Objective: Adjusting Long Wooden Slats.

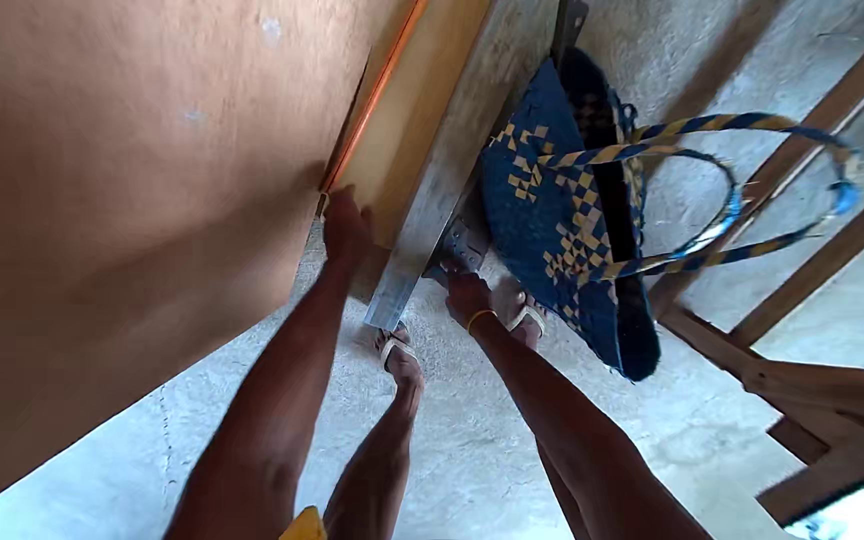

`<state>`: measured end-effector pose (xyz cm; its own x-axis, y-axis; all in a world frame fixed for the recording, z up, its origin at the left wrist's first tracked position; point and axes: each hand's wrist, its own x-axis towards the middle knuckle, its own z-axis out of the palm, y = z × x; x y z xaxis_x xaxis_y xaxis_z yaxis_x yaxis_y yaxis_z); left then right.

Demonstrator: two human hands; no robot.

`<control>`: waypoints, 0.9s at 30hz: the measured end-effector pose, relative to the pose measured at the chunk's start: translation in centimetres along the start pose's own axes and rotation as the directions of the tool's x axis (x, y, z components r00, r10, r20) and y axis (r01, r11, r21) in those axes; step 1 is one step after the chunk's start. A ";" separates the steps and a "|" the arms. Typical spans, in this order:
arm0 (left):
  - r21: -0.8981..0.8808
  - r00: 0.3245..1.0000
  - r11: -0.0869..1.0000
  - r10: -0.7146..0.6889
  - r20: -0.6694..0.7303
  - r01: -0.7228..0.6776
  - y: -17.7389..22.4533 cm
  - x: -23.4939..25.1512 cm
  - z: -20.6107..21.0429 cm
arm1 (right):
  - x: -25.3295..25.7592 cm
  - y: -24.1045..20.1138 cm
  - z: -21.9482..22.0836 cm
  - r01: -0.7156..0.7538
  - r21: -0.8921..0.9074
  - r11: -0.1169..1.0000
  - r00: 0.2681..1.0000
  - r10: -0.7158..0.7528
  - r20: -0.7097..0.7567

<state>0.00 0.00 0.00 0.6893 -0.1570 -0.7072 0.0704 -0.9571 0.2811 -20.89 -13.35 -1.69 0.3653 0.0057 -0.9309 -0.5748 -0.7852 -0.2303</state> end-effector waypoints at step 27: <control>0.024 0.990 0.990 0.138 0.004 -0.138 -1.2 -1.4 -3.9 | -12.1 -1.7 17.1 -0.172 -0.005 0.985 0.967 0.170 0.189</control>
<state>1.72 2.28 3.21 0.6896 -0.2882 -0.6644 -0.0429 -0.9320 0.3598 -36.87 -1.47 5.14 0.1173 -0.0106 -0.9930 -0.6251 -0.7778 -0.0655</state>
